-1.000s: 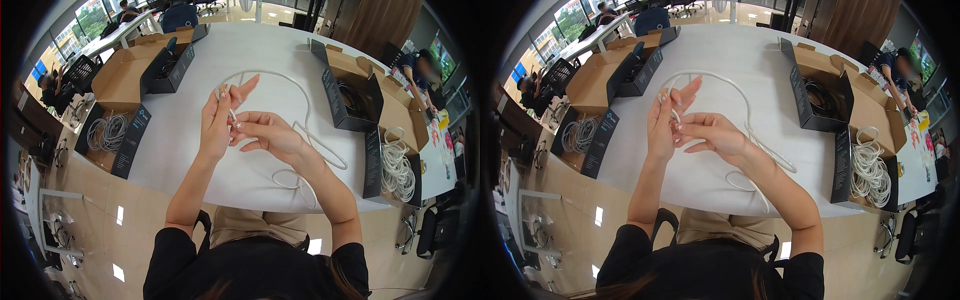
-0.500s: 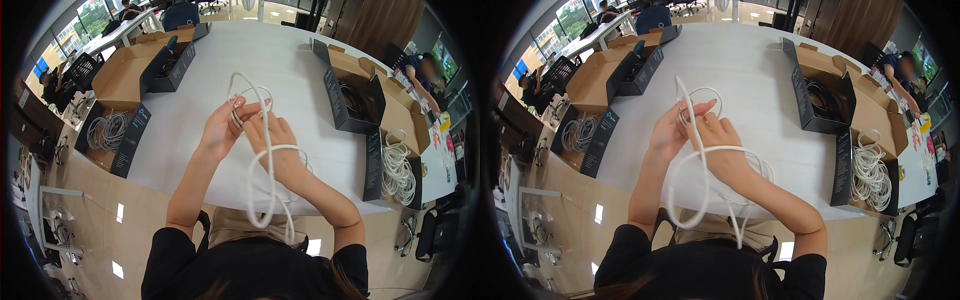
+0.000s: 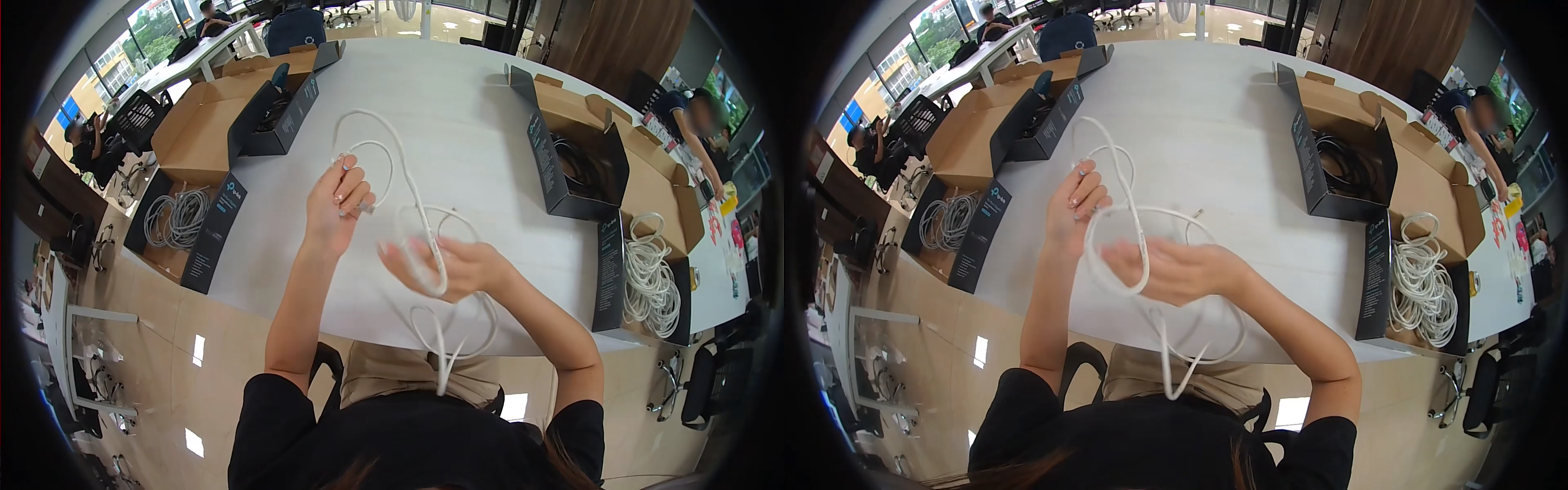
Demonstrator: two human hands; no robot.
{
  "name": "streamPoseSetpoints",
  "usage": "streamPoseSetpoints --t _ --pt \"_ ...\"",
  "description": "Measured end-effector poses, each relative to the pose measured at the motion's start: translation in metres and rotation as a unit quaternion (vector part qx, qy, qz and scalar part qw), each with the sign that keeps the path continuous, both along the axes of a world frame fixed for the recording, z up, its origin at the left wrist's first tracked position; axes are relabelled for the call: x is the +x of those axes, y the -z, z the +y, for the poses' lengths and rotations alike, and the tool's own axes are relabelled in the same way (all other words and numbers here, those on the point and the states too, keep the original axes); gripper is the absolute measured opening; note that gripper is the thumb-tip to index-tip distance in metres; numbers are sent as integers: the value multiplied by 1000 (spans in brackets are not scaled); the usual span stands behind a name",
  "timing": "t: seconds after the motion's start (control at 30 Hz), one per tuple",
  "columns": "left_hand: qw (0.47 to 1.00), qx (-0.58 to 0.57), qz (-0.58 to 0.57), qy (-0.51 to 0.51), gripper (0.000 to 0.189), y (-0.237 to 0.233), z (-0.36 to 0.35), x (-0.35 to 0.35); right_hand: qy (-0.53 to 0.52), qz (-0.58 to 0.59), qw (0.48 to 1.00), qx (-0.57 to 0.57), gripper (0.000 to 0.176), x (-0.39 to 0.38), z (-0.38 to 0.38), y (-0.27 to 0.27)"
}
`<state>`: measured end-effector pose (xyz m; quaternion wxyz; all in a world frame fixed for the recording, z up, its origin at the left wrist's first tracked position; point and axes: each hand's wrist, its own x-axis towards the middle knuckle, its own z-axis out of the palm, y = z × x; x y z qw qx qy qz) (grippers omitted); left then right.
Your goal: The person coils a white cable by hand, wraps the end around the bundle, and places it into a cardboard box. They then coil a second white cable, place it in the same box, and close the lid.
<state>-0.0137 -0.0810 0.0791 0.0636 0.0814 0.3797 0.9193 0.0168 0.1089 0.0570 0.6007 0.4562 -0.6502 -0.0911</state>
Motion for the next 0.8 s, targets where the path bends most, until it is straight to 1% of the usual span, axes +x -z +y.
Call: streamPoseSetpoints --t 0.07,0.1,0.2,0.23,0.27,0.33,0.37,0.43,0.47,0.5,0.6,0.63,0.67,0.7,0.73,0.8 --pt "999 7 -25 33 20 0 -11 0 54 136 988 -56 41 0 5 -3" --pt "998 24 -25 52 20 2 -14 1 32 39 994 -100 46 -4 9 4" --pt "993 64 -20 97 17 6 -18 4 94 23 985 -144 50 -16 21 9" --pt "992 69 -19 104 17 6 -19 7 141 32 980 -137 52 -20 26 5" --pt "991 74 -19 113 17 6 -20 9 175 -43 974 -136 50 -15 27 2" --pt "993 72 -30 87 17 -5 -16 20 241 -191 942 -133 46 -3 29 -6" --pt "994 73 -33 74 18 -8 -14 22 196 -168 958 -127 44 -3 30 -1" --pt "996 83 9 6 21 -8 -14 21 102 -110 989 6 39 -1 36 8" --pt "995 87 29 -29 23 -8 -16 22 53 -81 993 73 37 1 39 12" --pt "994 92 33 -38 24 -7 -20 20 -3 -117 988 102 25 9 40 9" --pt "992 99 49 -63 25 -5 -27 16 -45 -300 949 88 25 21 52 8" --pt "992 94 54 -70 26 -5 -26 18 -71 -360 930 1 28 21 50 5" --pt "991 89 58 -78 26 -5 -25 19 -96 -416 900 -87 31 22 44 0" --pt "991 86 58 -80 26 -7 -23 20 -120 -467 859 -174 34 24 35 -8" --pt "992 82 58 -81 26 -9 -20 22 -143 -513 806 -259 38 25 26 -16" --pt "993 73 57 -77 26 -10 -17 24 -175 -585 760 -221 40 26 10 -28"
